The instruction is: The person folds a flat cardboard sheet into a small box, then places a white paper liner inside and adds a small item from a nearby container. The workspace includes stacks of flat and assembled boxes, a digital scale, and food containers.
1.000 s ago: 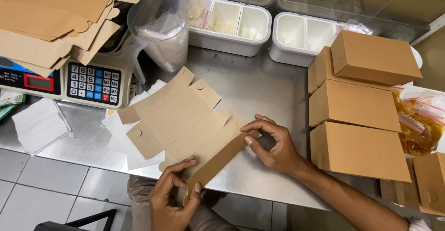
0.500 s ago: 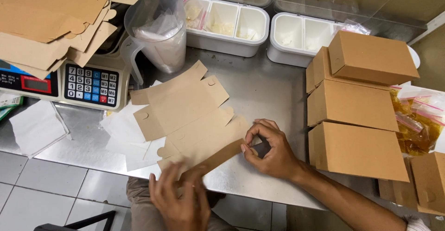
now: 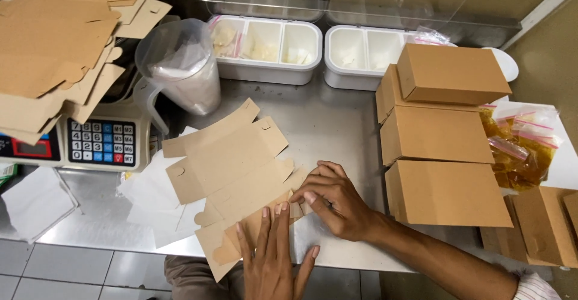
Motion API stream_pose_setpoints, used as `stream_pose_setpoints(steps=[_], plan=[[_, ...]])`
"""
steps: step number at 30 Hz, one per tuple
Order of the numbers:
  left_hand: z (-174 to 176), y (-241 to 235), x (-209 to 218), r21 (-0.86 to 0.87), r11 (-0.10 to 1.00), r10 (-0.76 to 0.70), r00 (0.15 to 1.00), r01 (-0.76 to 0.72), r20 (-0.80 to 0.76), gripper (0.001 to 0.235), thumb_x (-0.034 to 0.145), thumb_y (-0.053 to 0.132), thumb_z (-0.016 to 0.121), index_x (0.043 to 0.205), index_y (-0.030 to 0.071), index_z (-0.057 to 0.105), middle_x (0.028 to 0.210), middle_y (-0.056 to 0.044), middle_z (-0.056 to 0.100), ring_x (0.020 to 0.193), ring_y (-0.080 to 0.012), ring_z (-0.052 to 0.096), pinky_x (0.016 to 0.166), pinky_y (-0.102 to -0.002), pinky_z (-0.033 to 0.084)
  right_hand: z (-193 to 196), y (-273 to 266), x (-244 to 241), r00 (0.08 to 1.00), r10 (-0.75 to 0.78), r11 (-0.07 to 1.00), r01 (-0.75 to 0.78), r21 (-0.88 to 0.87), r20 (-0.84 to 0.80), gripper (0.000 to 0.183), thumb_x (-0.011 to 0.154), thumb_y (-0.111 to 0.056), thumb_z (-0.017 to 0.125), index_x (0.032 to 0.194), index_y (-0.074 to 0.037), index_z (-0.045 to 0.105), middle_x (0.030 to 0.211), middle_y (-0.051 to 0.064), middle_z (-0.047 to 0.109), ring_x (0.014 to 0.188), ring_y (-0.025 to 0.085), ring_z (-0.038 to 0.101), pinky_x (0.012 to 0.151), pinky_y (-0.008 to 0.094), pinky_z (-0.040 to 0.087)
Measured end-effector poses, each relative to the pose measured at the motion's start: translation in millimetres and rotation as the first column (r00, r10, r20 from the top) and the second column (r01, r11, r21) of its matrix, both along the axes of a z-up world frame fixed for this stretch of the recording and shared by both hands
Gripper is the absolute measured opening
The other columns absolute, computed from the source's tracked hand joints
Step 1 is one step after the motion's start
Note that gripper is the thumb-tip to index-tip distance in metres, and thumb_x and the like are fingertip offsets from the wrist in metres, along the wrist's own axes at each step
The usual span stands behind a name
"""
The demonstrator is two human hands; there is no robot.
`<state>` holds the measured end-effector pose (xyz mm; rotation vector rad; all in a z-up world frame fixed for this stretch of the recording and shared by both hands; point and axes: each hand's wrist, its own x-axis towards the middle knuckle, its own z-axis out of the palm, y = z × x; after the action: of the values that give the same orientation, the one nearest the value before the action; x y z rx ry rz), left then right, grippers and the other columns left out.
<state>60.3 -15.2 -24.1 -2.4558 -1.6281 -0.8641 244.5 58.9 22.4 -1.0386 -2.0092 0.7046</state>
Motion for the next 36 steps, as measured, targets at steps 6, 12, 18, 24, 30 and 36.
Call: stream_pose_setpoints(steps=[6, 12, 18, 24, 30, 36], plan=[[-16, -9, 4, -0.101, 0.994, -0.022, 0.997, 0.03, 0.08, 0.074, 0.095, 0.06, 0.06, 0.155, 0.019, 0.046, 0.168, -0.02, 0.032, 0.158, -0.0356, 0.029, 0.121, -0.065, 0.028, -12, 2, 1, 0.997, -0.037, 0.998, 0.034, 0.052, 0.061, 0.022, 0.081, -0.007, 0.066, 0.099, -0.018, 0.075, 0.085, -0.004, 0.069, 0.09, 0.019, 0.059, 0.117, 0.053, 0.03], [-15, -5, 3, 0.024, 1.0, -0.004, 0.993, 0.007, -0.114, 0.079, 0.1, 0.068, 0.038, 0.158, 0.014, 0.042, 0.167, -0.012, 0.038, 0.156, -0.0324, 0.033, 0.126, -0.056, 0.025, -7, 5, 2, 0.993, 0.013, 1.0, -0.011, -0.022, 0.114, 0.062, 0.079, -0.015, 0.069, 0.139, -0.01, 0.056, 0.133, 0.015, 0.055, 0.134, 0.033, 0.047, 0.118, 0.057, 0.025], [-19, -3, 5, 0.074, 0.997, 0.021, 0.989, -0.01, -0.148, 0.078, 0.099, 0.069, 0.037, 0.153, 0.014, 0.049, 0.162, -0.01, 0.046, 0.151, -0.0361, 0.041, 0.123, -0.059, 0.028, -5, 7, -1, 0.996, -0.047, 0.986, 0.059, -0.155, 0.079, 0.066, 0.081, -0.008, 0.07, 0.145, -0.015, 0.052, 0.155, 0.015, 0.041, 0.149, 0.034, 0.032, 0.12, 0.054, 0.027], [-21, 0, 6, 0.117, 0.993, 0.024, 0.993, -0.011, -0.116, 0.075, 0.1, 0.069, 0.037, 0.145, 0.013, 0.058, 0.155, -0.012, 0.054, 0.145, -0.0378, 0.048, 0.119, -0.061, 0.034, -8, 10, -5, 0.986, -0.124, 0.977, 0.14, -0.16, 0.107, 0.058, 0.086, -0.012, 0.07, 0.142, -0.015, 0.054, 0.153, 0.013, 0.046, 0.145, 0.032, 0.038, 0.117, 0.051, 0.031], [-30, -1, 6, 0.118, 0.993, 0.036, 0.991, -0.021, -0.132, 0.078, 0.099, 0.073, 0.035, 0.146, 0.015, 0.058, 0.156, -0.01, 0.053, 0.144, -0.0376, 0.049, 0.118, -0.061, 0.036, -9, 17, -8, 0.97, -0.209, 0.967, 0.224, -0.121, 0.127, 0.055, 0.088, -0.016, 0.071, 0.141, -0.015, 0.055, 0.144, 0.008, 0.054, 0.137, 0.028, 0.045, 0.114, 0.046, 0.036], [-31, -1, 4, 0.126, 0.992, 0.018, 0.99, 0.0, -0.138, 0.081, 0.097, 0.074, 0.039, 0.15, 0.015, 0.053, 0.157, -0.011, 0.052, 0.146, -0.0386, 0.048, 0.119, -0.062, 0.035, -14, 20, -10, 0.952, -0.272, 0.958, 0.282, -0.054, 0.137, 0.051, 0.089, -0.023, 0.072, 0.137, -0.014, 0.058, 0.136, 0.006, 0.06, 0.128, 0.026, 0.052, 0.107, 0.043, 0.041]])
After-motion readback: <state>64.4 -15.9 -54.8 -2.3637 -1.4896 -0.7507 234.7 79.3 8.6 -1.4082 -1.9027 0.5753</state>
